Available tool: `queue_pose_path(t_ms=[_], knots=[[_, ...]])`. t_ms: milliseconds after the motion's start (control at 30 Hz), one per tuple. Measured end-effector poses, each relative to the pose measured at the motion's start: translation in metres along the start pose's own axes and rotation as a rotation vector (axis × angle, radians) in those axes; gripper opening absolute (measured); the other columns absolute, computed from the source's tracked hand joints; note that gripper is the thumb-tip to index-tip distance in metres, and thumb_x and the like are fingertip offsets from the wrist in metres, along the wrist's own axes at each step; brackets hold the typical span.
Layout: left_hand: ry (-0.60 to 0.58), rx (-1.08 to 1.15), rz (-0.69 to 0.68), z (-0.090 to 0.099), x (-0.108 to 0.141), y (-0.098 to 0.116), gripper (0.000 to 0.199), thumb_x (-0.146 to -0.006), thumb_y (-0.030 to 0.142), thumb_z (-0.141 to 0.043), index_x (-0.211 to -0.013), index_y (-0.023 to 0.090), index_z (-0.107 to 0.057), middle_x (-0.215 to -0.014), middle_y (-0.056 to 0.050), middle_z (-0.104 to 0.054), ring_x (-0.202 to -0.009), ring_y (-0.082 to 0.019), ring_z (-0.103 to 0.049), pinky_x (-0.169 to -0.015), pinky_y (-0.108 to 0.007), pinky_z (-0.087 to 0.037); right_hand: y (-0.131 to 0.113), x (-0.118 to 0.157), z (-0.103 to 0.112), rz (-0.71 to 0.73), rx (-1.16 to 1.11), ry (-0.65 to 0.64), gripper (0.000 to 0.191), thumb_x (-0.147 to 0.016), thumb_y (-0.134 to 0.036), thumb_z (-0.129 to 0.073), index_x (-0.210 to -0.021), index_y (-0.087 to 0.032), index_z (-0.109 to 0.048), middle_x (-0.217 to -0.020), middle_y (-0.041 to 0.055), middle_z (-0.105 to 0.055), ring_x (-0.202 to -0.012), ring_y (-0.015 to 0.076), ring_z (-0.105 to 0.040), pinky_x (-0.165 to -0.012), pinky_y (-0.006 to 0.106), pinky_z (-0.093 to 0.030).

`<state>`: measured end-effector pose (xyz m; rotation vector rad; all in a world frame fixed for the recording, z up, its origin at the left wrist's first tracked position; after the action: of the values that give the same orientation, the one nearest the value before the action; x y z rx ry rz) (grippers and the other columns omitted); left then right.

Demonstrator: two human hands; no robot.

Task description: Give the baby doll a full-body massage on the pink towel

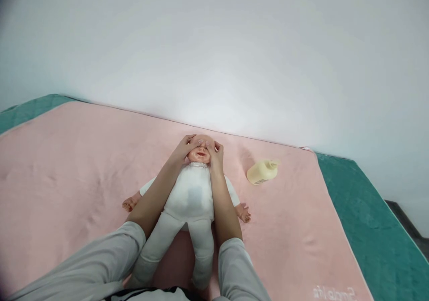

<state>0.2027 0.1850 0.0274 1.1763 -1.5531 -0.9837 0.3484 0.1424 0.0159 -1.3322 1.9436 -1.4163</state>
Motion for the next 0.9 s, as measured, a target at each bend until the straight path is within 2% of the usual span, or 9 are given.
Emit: queue_pose_path(t_ms=[167, 400, 567, 733, 900], knots=[[0.0, -0.001, 0.006, -0.001, 0.003, 0.002, 0.06, -0.074, 0.029, -0.078, -0.125, 0.014, -0.05, -0.131, -0.017, -0.052, -0.109, -0.024, -0.062, -0.088, -0.033, -0.054, 0.002, -0.003, 0.003, 0.01, 0.008, 0.003, 0.048, -0.064, -0.036, -0.079, -0.103, -0.019, -0.057, -0.11, 0.0047, -0.063, -0.099, 0.0172, -0.066, -0.083, 0.03, -0.057], [-0.018, 0.048, 0.009, 0.001, 0.003, 0.005, 0.052, -0.077, 0.027, -0.075, -0.123, 0.014, -0.054, -0.125, -0.015, -0.056, -0.104, -0.021, -0.064, -0.088, -0.033, -0.054, -0.002, 0.004, -0.001, -0.024, -0.053, -0.012, 0.039, -0.067, -0.032, -0.076, -0.098, -0.021, -0.057, -0.097, 0.0015, -0.066, -0.089, 0.0167, -0.067, -0.078, 0.031, -0.057], [-0.033, 0.114, 0.064, -0.001, 0.009, 0.008, 0.046, -0.081, 0.023, -0.07, -0.123, 0.014, -0.054, -0.12, -0.014, -0.059, -0.101, -0.021, -0.065, -0.088, -0.034, -0.055, -0.002, 0.006, -0.002, -0.086, -0.086, -0.016, 0.031, -0.07, -0.029, -0.071, -0.096, -0.021, -0.058, -0.089, -0.0005, -0.067, -0.083, 0.0156, -0.067, -0.074, 0.03, -0.058], [-0.055, 0.137, 0.106, -0.006, 0.017, 0.015, 0.037, -0.087, 0.023, -0.062, -0.123, 0.016, -0.056, -0.123, -0.012, -0.061, -0.107, -0.022, -0.063, -0.092, -0.034, -0.054, 0.003, 0.002, 0.001, -0.119, -0.124, 0.001, 0.028, -0.071, -0.024, -0.066, -0.098, -0.02, -0.058, -0.09, -0.0003, -0.068, -0.08, 0.0148, -0.067, -0.079, 0.033, -0.057], [-0.04, 0.132, 0.107, -0.007, 0.018, 0.016, 0.035, -0.089, 0.023, -0.06, -0.122, 0.015, -0.055, -0.125, -0.013, -0.061, -0.112, -0.023, -0.062, -0.096, -0.035, -0.052, 0.002, 0.003, -0.001, -0.081, -0.136, -0.006, 0.026, -0.074, -0.03, -0.065, -0.098, -0.021, -0.06, -0.089, -0.0001, -0.069, -0.084, 0.016, -0.067, -0.08, 0.034, -0.057]])
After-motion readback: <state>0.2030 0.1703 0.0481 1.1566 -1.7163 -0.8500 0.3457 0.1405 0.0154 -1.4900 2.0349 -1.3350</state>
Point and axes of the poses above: each hand's wrist, its own x-axis away from the middle knuckle, its own z-axis out of the back of the hand, y = z × x, the point moved 9 cm from there along -x, towards the middle knuckle
